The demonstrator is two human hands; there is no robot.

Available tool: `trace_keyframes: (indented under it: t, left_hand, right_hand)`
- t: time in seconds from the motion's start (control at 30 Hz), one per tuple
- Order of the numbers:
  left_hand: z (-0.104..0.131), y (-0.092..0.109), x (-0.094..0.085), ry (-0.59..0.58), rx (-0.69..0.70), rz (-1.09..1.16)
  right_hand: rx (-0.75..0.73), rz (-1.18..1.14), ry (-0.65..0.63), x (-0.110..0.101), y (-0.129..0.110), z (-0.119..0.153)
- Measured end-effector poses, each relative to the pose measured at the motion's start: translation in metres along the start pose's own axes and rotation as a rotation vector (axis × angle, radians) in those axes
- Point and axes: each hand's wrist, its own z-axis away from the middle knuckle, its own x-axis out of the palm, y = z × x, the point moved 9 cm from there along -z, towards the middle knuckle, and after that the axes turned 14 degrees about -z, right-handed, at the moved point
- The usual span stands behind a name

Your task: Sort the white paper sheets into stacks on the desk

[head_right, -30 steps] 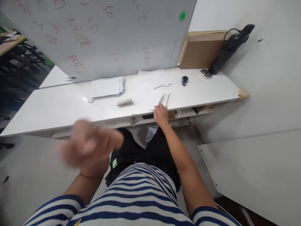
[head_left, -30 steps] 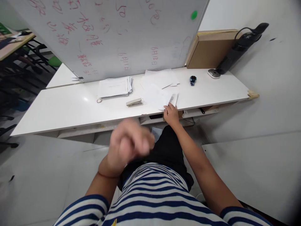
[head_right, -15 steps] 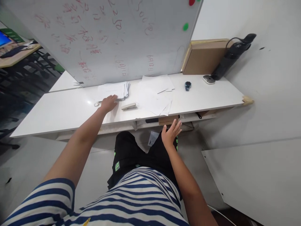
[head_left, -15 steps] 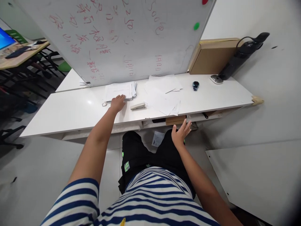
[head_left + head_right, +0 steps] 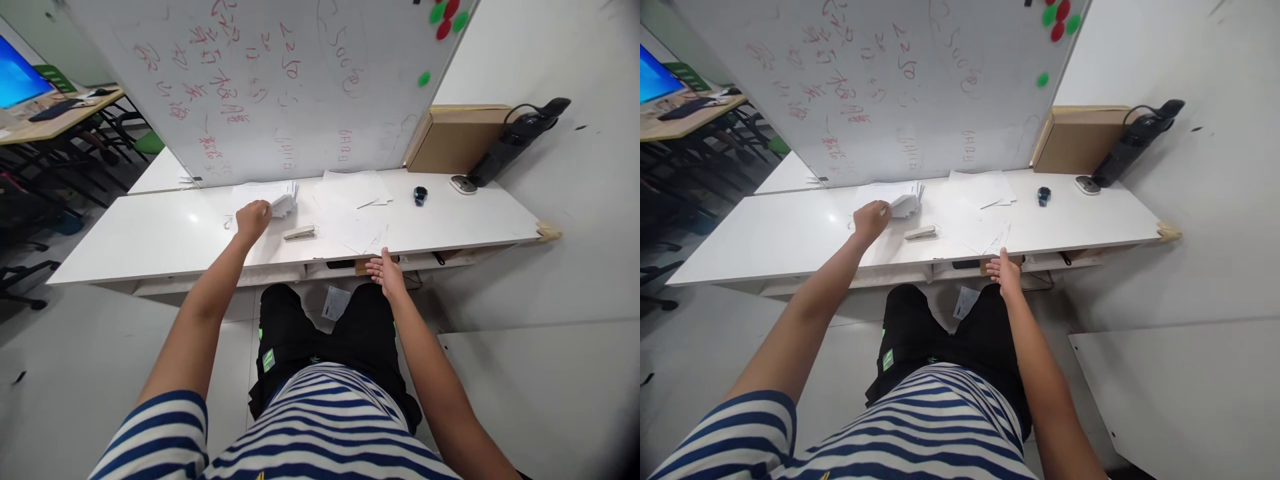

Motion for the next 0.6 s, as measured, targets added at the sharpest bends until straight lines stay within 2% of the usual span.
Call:
trace_keyframes:
  t: [0.13,0.23,0.3,0.37,0.47,0.6]
  left_hand:
    - [0.005,0.041,-0.024,0.142,0.111,0.057]
    - [0.004,0.069,-0.024,0.157,0.218,0.032]
    - [-0.001,0.076,-0.016,0.116,0.254,-0.004]
    - [-0.006,0.072,-0.005,0.040,0.248,-0.043]
    - [-0.013,0.049,0.010,-0.090,0.187,-0.093]
    - [-0.021,0.011,0.018,-0.195,0.101,-0.149]
  right_hand:
    - [0.002,0.068,-0.005,0.012,-0.003,-0.011]
    - [-0.034,0.065,-0.018,0.014,0.000,-0.013]
    - [-0.073,0.055,-0.026,0.011,0.000,-0.010]
    - [-0.110,0.050,-0.027,0.004,0.001,-0.006]
    - [-0.140,0.045,-0.004,-0.019,0.005,-0.002]
    - [-0.167,0.039,0.102,-0.075,0.024,0.001]
